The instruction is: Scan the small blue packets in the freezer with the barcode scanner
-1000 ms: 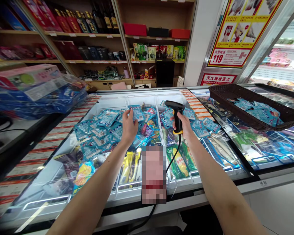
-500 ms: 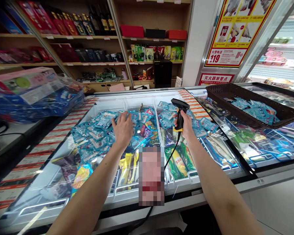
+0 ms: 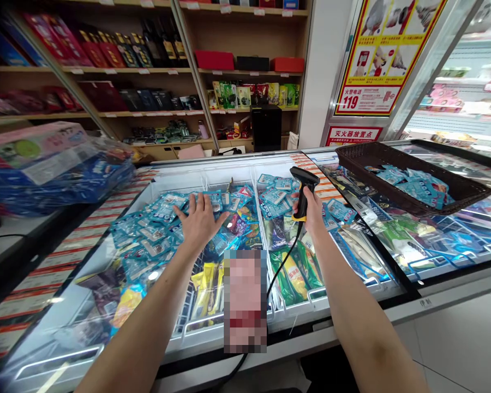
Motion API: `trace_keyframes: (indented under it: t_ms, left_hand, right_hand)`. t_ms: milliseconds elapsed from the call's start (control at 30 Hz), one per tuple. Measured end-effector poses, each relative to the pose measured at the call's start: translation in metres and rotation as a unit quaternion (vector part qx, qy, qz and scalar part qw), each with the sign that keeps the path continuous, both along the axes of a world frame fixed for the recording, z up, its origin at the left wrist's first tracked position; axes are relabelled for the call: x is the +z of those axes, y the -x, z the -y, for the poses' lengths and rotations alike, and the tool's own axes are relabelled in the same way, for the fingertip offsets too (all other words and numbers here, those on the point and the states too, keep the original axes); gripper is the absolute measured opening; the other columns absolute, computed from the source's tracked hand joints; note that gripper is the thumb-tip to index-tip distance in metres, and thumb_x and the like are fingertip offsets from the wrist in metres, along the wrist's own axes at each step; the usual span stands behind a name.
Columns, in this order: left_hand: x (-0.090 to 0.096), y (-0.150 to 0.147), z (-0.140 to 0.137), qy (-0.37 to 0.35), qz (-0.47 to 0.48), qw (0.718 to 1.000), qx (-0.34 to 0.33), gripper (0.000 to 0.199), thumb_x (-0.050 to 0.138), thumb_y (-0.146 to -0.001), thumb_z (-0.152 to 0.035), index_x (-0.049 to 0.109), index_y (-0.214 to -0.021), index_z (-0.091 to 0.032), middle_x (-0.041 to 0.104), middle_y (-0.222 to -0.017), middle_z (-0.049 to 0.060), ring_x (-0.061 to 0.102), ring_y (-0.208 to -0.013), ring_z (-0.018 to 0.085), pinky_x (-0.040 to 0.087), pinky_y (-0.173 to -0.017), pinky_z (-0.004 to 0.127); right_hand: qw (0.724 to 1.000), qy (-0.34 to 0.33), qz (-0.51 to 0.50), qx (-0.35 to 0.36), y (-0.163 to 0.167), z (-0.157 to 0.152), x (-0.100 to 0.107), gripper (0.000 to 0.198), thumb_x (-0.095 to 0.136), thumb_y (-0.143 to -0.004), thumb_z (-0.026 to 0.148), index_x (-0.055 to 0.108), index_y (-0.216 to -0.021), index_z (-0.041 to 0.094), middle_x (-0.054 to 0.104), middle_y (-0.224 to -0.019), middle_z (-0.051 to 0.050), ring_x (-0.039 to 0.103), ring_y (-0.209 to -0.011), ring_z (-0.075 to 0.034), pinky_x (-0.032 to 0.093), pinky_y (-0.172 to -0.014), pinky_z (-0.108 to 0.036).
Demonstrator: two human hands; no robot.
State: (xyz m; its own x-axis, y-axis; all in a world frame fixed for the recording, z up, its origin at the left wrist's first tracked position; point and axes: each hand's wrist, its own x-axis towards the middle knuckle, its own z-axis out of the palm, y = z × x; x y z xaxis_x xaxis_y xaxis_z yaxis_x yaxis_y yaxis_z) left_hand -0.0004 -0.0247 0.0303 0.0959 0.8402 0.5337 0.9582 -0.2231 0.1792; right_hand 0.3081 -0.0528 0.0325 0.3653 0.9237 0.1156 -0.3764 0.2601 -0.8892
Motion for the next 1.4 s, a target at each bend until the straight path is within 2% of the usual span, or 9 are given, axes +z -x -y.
trace_keyframes:
  t_ms: [100, 400, 533, 633, 733, 833, 1000, 1133, 1400]
  left_hand:
    - [0.003, -0.003, 0.002, -0.005, 0.003, 1.000, -0.017, 0.072, 0.044, -0.087, -0.060, 0.042, -0.145, -0.016, 0.036, -0.152, 0.021, 0.020, -0.146, 0.038, -0.009, -0.110, 0.069]
    - [0.015, -0.028, -0.003, -0.038, 0.045, 0.996, -0.068, 0.049, 0.047, -0.091, -0.042, 0.053, -0.134, -0.019, 0.050, -0.143, 0.018, 0.030, -0.143, 0.034, -0.008, -0.113, 0.065]
    - [0.018, -0.051, -0.029, 0.028, 0.074, 0.991, -0.111, 0.048, 0.044, -0.092, -0.041, 0.053, -0.133, -0.016, 0.053, -0.139, 0.019, 0.039, -0.138, 0.034, 0.012, -0.114, 0.063]
    - [0.017, -0.076, -0.056, 0.104, 0.113, 0.970, -0.187, 0.053, 0.039, -0.094, -0.043, 0.048, -0.138, -0.014, 0.049, -0.143, 0.019, 0.045, -0.134, 0.029, 0.032, -0.111, 0.048]
    - [0.012, -0.106, -0.082, 0.147, 0.113, 0.956, -0.229, 0.057, 0.036, -0.095, -0.047, 0.045, -0.141, -0.014, 0.037, -0.152, 0.019, 0.031, -0.144, 0.029, 0.030, -0.113, 0.047]
    - [0.008, -0.133, -0.104, 0.161, 0.098, 0.954, -0.233, 0.061, 0.035, -0.095, -0.052, 0.043, -0.144, -0.017, 0.027, -0.158, 0.018, 0.018, -0.147, 0.036, 0.025, -0.112, 0.058]
    - [0.007, -0.155, -0.126, 0.231, -0.003, 0.949, -0.214, 0.068, 0.019, -0.092, -0.066, 0.029, -0.151, -0.035, 0.015, -0.162, 0.004, 0.007, -0.149, 0.036, 0.012, -0.110, 0.070]
    - [0.006, -0.155, -0.123, 0.269, -0.068, 0.933, -0.228, 0.070, 0.014, -0.090, -0.070, 0.030, -0.150, -0.038, 0.018, -0.162, 0.001, 0.011, -0.149, 0.034, 0.007, -0.111, 0.069]
    - [0.006, -0.126, -0.063, 0.161, -0.075, 0.963, -0.204, 0.057, 0.026, -0.094, -0.060, 0.052, -0.137, -0.033, 0.047, -0.147, 0.004, 0.041, -0.132, 0.037, 0.027, -0.107, 0.062]
  right_hand:
    - [1.000, 0.009, 0.002, 0.002, 0.000, 0.000, -0.001, 0.041, 0.069, -0.072, 0.059, 0.055, -0.084, 0.021, 0.068, -0.077, 0.000, 0.053, -0.045, -0.010, 0.040, -0.037, -0.024]
    - [0.998, 0.004, -0.014, -0.056, -0.006, -0.007, -0.004, 0.047, 0.064, -0.074, 0.061, 0.057, -0.100, 0.022, 0.072, -0.089, -0.004, 0.066, -0.061, -0.017, 0.044, -0.038, -0.026]
    - [0.998, -0.004, -0.024, -0.066, -0.006, -0.007, -0.002, 0.046, 0.064, -0.075, 0.057, 0.058, -0.104, 0.022, 0.071, -0.104, -0.005, 0.070, -0.078, -0.020, 0.047, -0.039, -0.025]
    - [0.996, -0.003, -0.019, -0.083, -0.007, -0.007, -0.001, 0.043, 0.066, -0.075, 0.056, 0.059, -0.102, 0.023, 0.068, -0.115, -0.005, 0.070, -0.077, -0.019, 0.048, -0.038, -0.024]
    - [0.995, 0.015, -0.019, -0.097, -0.012, -0.008, -0.002, 0.043, 0.066, -0.075, 0.057, 0.058, -0.101, 0.024, 0.070, -0.106, -0.004, 0.065, -0.056, -0.014, 0.044, -0.034, -0.025]
    - [0.993, 0.050, -0.030, -0.101, -0.019, -0.012, -0.005, 0.044, 0.064, -0.077, 0.058, 0.053, -0.103, 0.025, 0.072, -0.085, -0.001, 0.053, -0.038, -0.011, 0.041, -0.032, -0.026]
    - [0.990, 0.096, -0.043, -0.098, -0.025, -0.020, -0.006, 0.045, 0.064, -0.078, 0.058, 0.053, -0.107, 0.025, 0.070, -0.073, 0.001, 0.054, -0.037, -0.013, 0.045, -0.036, -0.027]
    - [0.989, 0.130, -0.022, -0.068, -0.016, -0.020, -0.002, 0.044, 0.066, -0.077, 0.056, 0.056, -0.107, 0.025, 0.071, -0.075, 0.000, 0.051, -0.035, -0.012, 0.043, -0.034, -0.026]
    - [0.990, 0.135, -0.018, -0.022, 0.000, -0.013, -0.001, 0.040, 0.068, -0.076, 0.055, 0.056, -0.099, 0.025, 0.070, -0.072, 0.000, 0.052, -0.036, -0.013, 0.042, -0.033, -0.026]
